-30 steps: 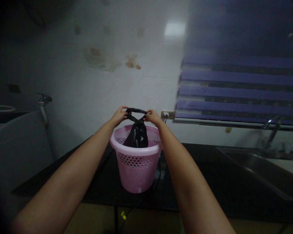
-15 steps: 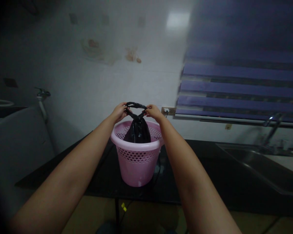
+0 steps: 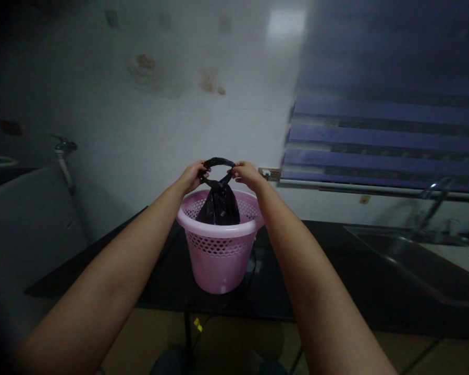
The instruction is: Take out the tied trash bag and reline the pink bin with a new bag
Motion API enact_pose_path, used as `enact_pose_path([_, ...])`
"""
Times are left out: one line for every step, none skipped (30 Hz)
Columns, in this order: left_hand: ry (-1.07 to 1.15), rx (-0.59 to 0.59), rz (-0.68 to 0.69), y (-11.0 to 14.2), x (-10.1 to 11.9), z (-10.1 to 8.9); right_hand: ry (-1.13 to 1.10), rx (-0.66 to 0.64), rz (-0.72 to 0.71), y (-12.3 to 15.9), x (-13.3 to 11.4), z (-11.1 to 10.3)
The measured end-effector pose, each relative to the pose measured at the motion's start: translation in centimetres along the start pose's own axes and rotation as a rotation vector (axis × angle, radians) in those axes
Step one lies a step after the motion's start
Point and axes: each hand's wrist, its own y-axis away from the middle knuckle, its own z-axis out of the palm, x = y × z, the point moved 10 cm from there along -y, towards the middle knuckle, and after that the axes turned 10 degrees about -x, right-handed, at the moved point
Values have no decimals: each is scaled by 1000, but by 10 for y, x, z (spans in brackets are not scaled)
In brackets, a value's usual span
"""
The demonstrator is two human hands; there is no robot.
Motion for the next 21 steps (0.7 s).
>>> enact_pose_path([-5, -9, 12, 1, 1, 1, -18, -12, -5, 1, -1, 1])
enact_pose_path([-11, -19, 24, 1, 2, 2, -35, -24, -10, 2, -2, 2])
enact_pose_path([-17, -29, 33, 2, 3, 3, -46, -34, -17, 3, -3, 2])
enact_pose_path([-24, -38, 39, 2, 3, 4, -49, -44, -22, 3, -4, 2])
enact_pose_path([-33, -48, 44, 2, 3, 4, -46, -52, -27, 4, -5, 2])
enact_pose_path([-41, -58, 48, 2, 3, 5, -39, -55, -32, 4, -5, 1])
enact_pose_path([-49, -65, 51, 2, 3, 6, -31, -53, -36, 5, -5, 0])
enact_pose_path([-54, -69, 52, 1, 3, 6, -24, -44, -35, 5, -4, -2])
enact_pose_path([-55, -69, 52, 1, 3, 6, -16, -34, -30, 5, -2, -4])
enact_pose_path([-54, -67, 49, 1, 3, 6, -7, -23, -26, 6, -1, -7])
enact_pose_path([-53, -64, 44, 1, 3, 6, 3, -11, -22, 6, 0, -9])
enact_pose_path([-51, -60, 35, 1, 2, 5, 17, -3, -16, 7, 1, -12])
enact_pose_path([-51, -57, 25, 1, 1, 5, 30, 4, -15, 7, 2, -14])
enact_pose_path([-53, -52, 16, 1, 1, 4, 41, 10, -17, 6, 3, -16])
enact_pose_path([-54, -46, 9, 1, 0, 3, 50, 14, -21, 6, 3, -18])
enact_pose_path([-55, -39, 6, 0, 0, 3, 55, 18, -24, 6, 3, -20])
enact_pose_path([-54, -31, 7, 0, 0, 2, 56, 19, -28, 5, 3, -22])
enact_pose_path([-54, -24, 10, 0, 1, 1, 56, 20, -32, 5, 3, -23])
enact_pose_path([-56, -21, 14, 0, 2, 0, 56, 20, -35, 4, 2, -24])
enact_pose_path([-59, -20, 19, -1, 3, 0, 56, 22, -35, 4, 2, -25])
enact_pose_path([-62, -21, 22, -1, 3, 0, 57, 26, -33, 4, 2, -26])
